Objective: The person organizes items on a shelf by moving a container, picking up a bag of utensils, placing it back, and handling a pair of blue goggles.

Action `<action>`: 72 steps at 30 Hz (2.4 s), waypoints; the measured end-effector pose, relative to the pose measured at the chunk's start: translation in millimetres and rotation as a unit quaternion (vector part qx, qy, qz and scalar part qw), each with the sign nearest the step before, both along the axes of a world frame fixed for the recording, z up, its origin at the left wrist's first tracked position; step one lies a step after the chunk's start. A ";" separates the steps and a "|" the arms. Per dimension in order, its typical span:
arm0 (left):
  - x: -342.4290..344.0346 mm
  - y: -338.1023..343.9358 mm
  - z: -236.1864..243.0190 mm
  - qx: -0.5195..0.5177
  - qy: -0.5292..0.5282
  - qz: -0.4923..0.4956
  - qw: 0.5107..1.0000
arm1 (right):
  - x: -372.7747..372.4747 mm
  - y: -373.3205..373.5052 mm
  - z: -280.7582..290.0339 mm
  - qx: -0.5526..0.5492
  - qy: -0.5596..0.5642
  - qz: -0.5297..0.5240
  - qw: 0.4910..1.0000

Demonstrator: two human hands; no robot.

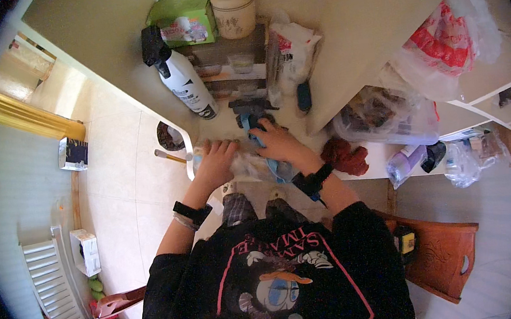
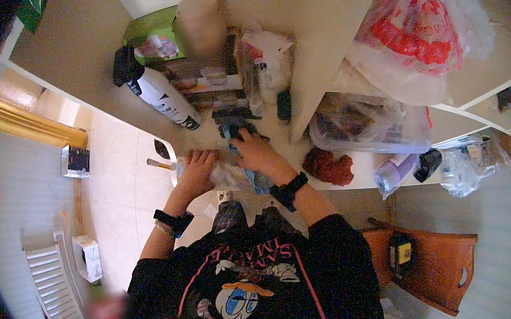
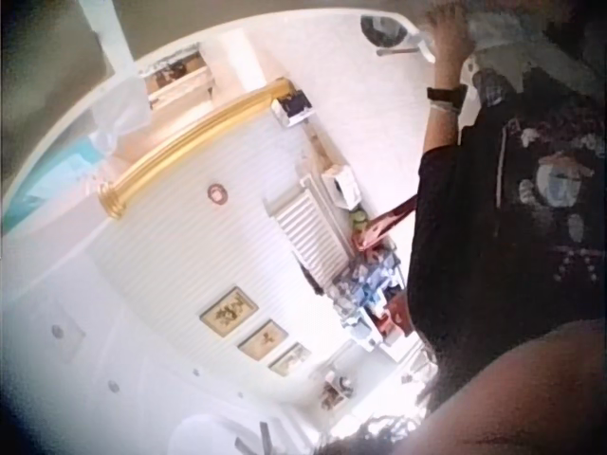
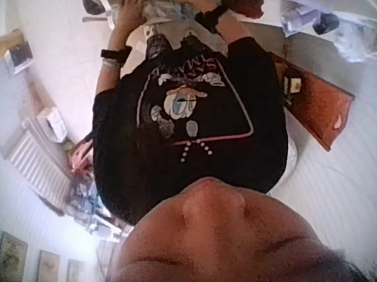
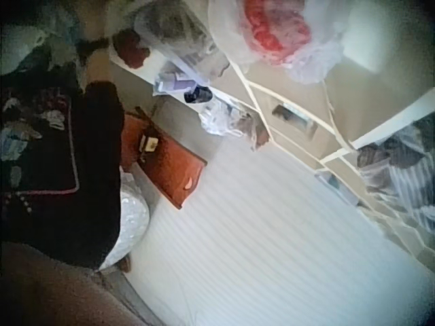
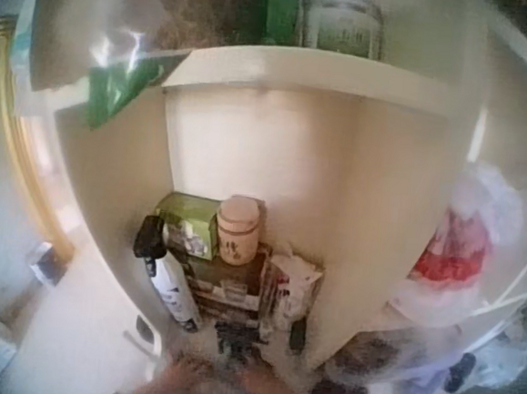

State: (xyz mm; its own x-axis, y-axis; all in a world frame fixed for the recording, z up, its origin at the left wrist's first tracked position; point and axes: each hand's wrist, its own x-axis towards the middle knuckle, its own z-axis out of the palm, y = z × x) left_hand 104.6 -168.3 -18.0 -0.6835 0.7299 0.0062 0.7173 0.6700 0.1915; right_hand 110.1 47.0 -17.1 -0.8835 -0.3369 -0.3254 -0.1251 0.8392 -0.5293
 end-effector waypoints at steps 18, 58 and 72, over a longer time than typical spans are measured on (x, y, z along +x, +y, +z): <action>9.3 11.6 14.9 0.016 0.044 -0.050 0.998 | 62.0 7.4 9.9 0.006 0.255 -0.112 0.960; 50.6 56.4 -16.0 0.017 0.094 0.040 0.995 | 90.4 11.6 -15.7 0.098 0.214 -0.034 0.971; 196.3 34.3 28.4 0.094 -0.013 0.410 0.907 | 86.6 8.9 -26.4 0.174 0.222 0.025 0.959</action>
State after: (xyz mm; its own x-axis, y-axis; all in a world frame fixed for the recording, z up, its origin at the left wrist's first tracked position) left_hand 300.9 -134.0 10.4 -0.9979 -0.0356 0.0545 -0.0131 0.9302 0.3669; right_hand 196.7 55.9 -43.5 -0.9467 -0.3213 -0.0216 -0.3176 0.9426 -0.1027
